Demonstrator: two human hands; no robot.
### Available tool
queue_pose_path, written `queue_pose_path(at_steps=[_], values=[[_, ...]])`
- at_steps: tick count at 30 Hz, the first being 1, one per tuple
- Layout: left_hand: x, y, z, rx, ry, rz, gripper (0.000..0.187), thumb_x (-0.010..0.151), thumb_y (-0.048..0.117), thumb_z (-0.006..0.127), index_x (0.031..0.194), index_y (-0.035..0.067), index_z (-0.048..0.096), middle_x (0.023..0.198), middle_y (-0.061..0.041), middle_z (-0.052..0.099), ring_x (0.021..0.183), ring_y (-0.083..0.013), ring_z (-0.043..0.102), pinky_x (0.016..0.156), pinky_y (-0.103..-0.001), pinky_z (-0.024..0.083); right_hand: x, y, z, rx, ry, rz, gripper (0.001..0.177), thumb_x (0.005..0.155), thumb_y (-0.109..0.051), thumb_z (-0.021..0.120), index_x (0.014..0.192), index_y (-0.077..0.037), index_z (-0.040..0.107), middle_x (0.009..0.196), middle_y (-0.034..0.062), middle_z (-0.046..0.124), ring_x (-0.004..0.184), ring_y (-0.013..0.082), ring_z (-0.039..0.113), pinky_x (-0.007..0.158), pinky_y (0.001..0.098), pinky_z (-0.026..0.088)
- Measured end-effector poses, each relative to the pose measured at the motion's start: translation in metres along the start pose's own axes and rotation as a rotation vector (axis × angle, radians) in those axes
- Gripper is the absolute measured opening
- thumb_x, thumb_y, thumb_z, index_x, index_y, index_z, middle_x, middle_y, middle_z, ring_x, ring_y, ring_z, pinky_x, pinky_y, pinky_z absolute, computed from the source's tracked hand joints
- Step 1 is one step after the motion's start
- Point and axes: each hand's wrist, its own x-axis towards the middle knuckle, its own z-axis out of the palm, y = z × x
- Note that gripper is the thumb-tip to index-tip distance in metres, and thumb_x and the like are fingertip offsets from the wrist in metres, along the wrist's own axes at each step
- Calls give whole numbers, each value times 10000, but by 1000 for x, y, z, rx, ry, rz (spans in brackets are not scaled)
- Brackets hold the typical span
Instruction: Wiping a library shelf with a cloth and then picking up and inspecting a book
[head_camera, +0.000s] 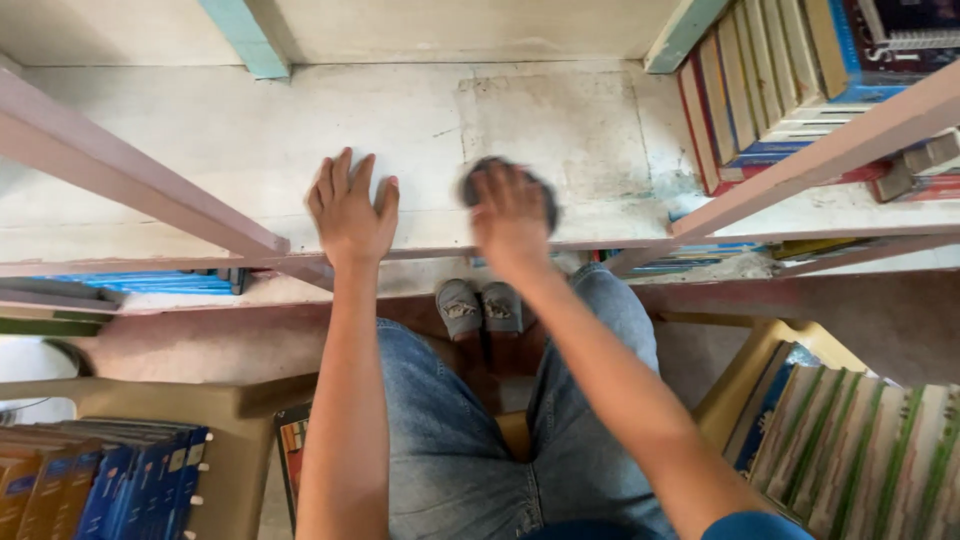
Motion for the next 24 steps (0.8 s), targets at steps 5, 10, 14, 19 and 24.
queue_pose_path(at_steps=[5, 10, 14, 19, 24], values=[[-2, 1, -2, -11, 2, -6, 490, 954, 522, 626, 1313, 199, 705, 1435, -68, 567, 1377, -324, 453, 1079, -499, 353, -11, 125, 9, -177, 81, 93, 542, 970, -322, 518, 1483, -162, 590, 1480, 160, 575, 1365, 405, 509, 1042, 591, 396], [-1, 6, -5, 20, 8, -7, 495, 964, 530, 611, 1303, 181, 708, 1420, -99, 577, 1366, -344, 468, 1076, -515, 363, -4, 182, -8, -42, -290, 448, 610, 1072, -432, 340, 1630, -186, 353, 1686, 150, 239, 1544, 419, 154, 1215, 624, 170], [0, 8, -2, 36, -9, -21, 540, 956, 576, 606, 1319, 186, 693, 1425, -98, 565, 1375, -355, 448, 1082, -529, 356, 8, 155, -5, -26, -302, 562, 608, 1081, -447, 317, 1637, -201, 323, 1702, 119, 203, 1559, 399, 113, 1245, 602, 86], [5, 16, -20, 13, -231, -91, 634, 1012, 643, 473, 1447, 199, 594, 1549, -104, 440, 1471, -348, 308, 1150, -523, 255, 7, 105, 78, -161, 169, 86, 491, 952, -313, 552, 1394, -133, 669, 1407, 182, 600, 1349, 398, 499, 1113, 561, 315], [9, 15, -27, -51, -327, -155, 669, 1072, 647, 309, 1530, 199, 501, 1626, -137, 353, 1519, -337, 256, 1210, -504, 181, 8, -47, -35, 221, -363, -342, 490, 1090, -422, 379, 1498, -190, 521, 1626, 130, 369, 1532, 396, 233, 1221, 612, 222]])
